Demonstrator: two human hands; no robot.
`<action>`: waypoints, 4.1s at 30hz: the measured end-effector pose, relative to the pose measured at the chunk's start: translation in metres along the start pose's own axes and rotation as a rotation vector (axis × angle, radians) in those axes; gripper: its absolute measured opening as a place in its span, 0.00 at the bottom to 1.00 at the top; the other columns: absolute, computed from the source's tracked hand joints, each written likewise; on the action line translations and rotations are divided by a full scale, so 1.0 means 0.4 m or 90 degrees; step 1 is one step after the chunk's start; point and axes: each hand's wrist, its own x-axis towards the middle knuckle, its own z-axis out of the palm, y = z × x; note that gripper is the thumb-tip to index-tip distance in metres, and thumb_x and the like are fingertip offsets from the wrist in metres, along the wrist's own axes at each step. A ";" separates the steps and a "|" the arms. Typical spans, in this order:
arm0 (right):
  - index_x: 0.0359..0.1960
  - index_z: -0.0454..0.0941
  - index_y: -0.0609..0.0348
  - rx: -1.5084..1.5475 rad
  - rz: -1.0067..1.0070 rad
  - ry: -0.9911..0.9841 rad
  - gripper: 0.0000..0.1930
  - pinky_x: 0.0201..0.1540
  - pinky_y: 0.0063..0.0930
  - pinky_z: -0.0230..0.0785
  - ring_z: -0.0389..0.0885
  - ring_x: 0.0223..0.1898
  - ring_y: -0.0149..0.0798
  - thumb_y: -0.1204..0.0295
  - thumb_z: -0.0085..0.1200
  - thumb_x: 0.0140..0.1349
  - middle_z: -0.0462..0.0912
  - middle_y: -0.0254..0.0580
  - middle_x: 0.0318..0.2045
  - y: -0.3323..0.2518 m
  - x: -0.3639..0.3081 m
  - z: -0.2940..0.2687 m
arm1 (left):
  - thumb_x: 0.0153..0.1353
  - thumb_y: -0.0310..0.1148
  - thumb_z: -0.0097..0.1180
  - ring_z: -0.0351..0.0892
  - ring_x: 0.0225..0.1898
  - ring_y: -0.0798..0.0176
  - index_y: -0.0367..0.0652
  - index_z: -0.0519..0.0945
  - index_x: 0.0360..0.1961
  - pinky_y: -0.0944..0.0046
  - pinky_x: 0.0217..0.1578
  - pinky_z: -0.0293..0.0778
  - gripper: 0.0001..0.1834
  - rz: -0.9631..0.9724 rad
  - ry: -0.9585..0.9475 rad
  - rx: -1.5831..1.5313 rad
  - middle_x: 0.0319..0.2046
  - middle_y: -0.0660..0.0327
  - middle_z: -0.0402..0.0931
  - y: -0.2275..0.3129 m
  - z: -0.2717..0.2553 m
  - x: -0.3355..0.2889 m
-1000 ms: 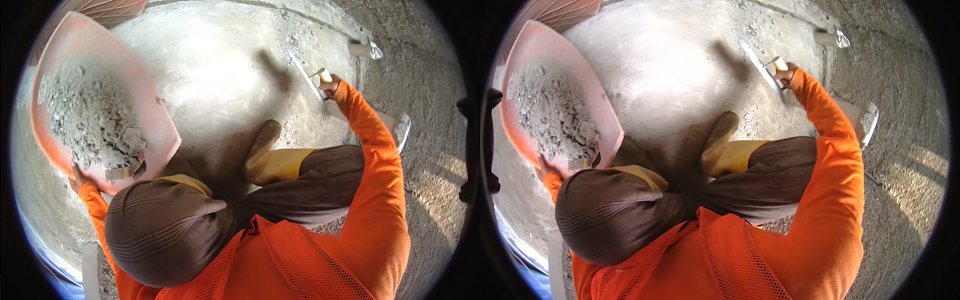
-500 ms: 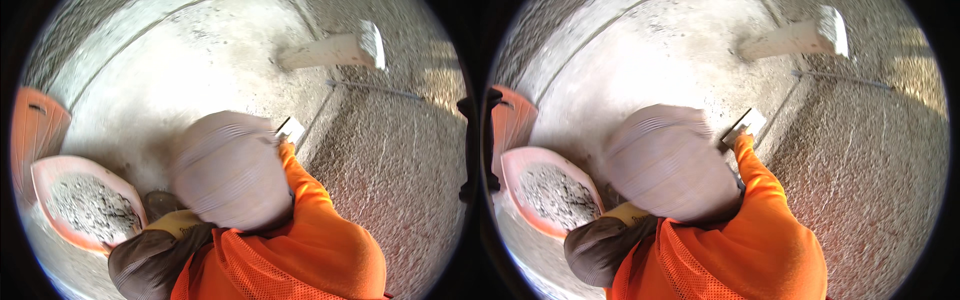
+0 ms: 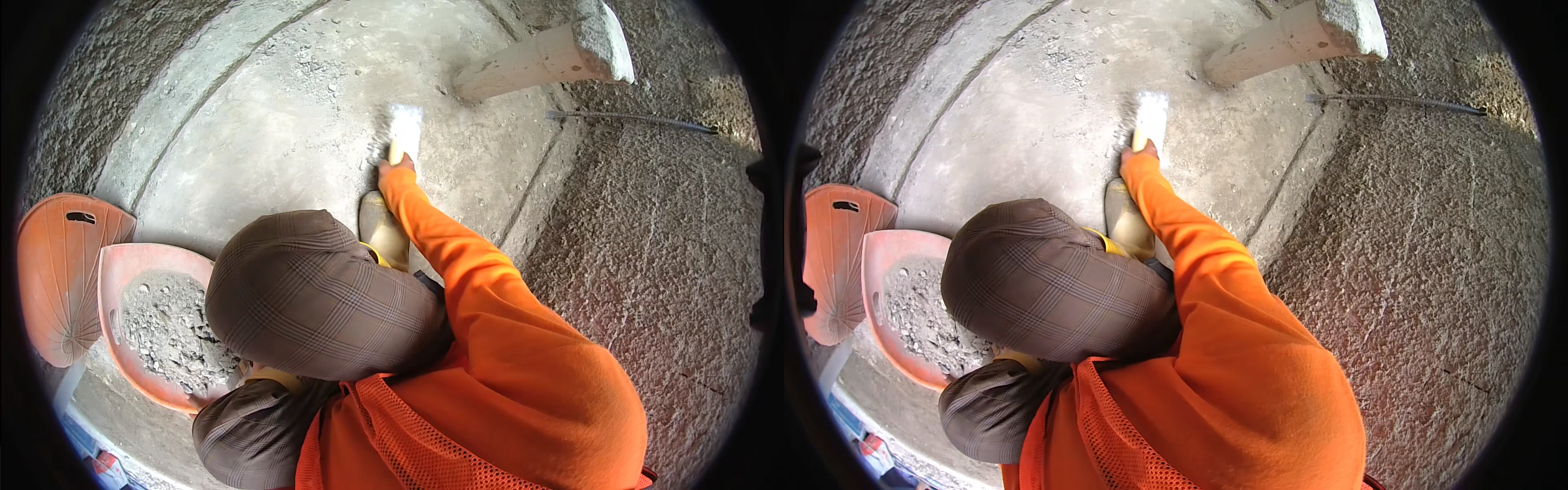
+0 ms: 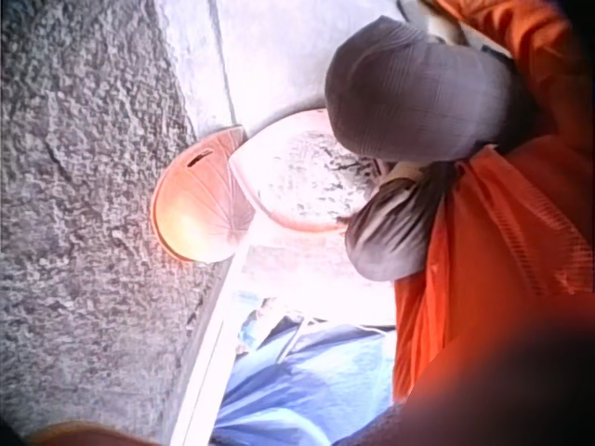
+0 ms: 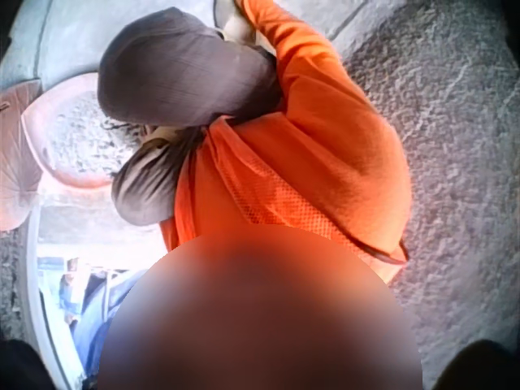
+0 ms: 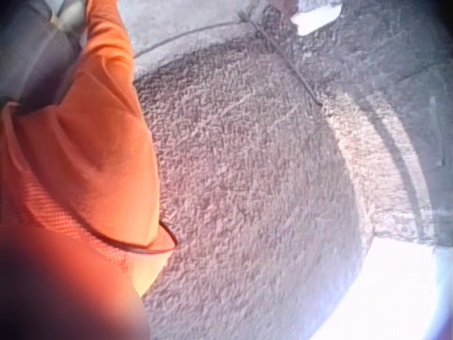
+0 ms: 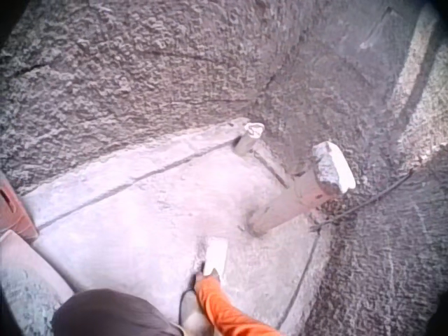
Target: The person scoops cement from a pink basin using a trowel and applies it to a concrete floor. They then use the trowel to smooth and level the surface, repeatedly spreading and finishing the material.
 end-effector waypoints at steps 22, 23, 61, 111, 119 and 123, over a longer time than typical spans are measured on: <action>0.61 0.65 0.53 -0.504 -0.078 0.027 0.23 0.55 0.54 0.75 0.82 0.55 0.64 0.67 0.56 0.67 0.83 0.64 0.52 0.084 0.515 -0.379 | 0.55 0.52 0.70 0.83 0.48 0.50 0.37 0.69 0.69 0.50 0.53 0.75 0.46 -0.011 -0.088 0.065 0.49 0.50 0.83 0.029 -0.107 -0.038; 0.61 0.66 0.52 -0.461 -0.049 0.012 0.23 0.56 0.54 0.75 0.82 0.56 0.64 0.67 0.56 0.66 0.83 0.63 0.52 0.091 0.519 -0.353 | 0.57 0.52 0.69 0.82 0.49 0.51 0.37 0.69 0.68 0.50 0.53 0.75 0.44 -0.038 -0.068 0.087 0.49 0.51 0.83 0.023 -0.108 -0.032; 0.45 0.87 0.53 -0.801 -0.510 -0.931 0.18 0.50 0.39 0.78 0.86 0.41 0.49 0.65 0.66 0.51 0.88 0.50 0.38 -0.142 -0.034 -0.038 | 0.55 0.36 0.70 0.83 0.39 0.57 0.35 0.79 0.51 0.55 0.43 0.78 0.24 0.111 -0.005 -0.059 0.37 0.52 0.83 -0.069 -0.078 0.069; 0.49 0.87 0.51 -0.567 -0.345 -0.434 0.15 0.48 0.30 0.81 0.88 0.43 0.37 0.60 0.60 0.66 0.90 0.44 0.44 -0.312 0.316 -0.074 | 0.59 0.49 0.70 0.83 0.35 0.61 0.32 0.81 0.51 0.61 0.37 0.77 0.30 0.120 0.013 -0.025 0.40 0.54 0.87 -0.144 -0.099 0.212; 0.52 0.84 0.44 -0.790 -0.714 -0.589 0.18 0.60 0.39 0.77 0.85 0.52 0.47 0.59 0.63 0.61 0.87 0.40 0.49 -0.187 -0.104 -0.008 | 0.59 0.47 0.71 0.83 0.36 0.63 0.33 0.82 0.49 0.60 0.36 0.77 0.28 0.062 -0.008 -0.153 0.40 0.56 0.86 -0.108 -0.095 0.174; 0.55 0.85 0.42 -0.692 -0.511 -0.453 0.19 0.54 0.36 0.81 0.88 0.46 0.43 0.61 0.64 0.61 0.90 0.43 0.44 -0.233 0.030 -0.032 | 0.58 0.46 0.72 0.82 0.36 0.62 0.33 0.80 0.51 0.60 0.37 0.78 0.29 0.066 -0.004 -0.150 0.40 0.56 0.86 -0.098 -0.087 0.160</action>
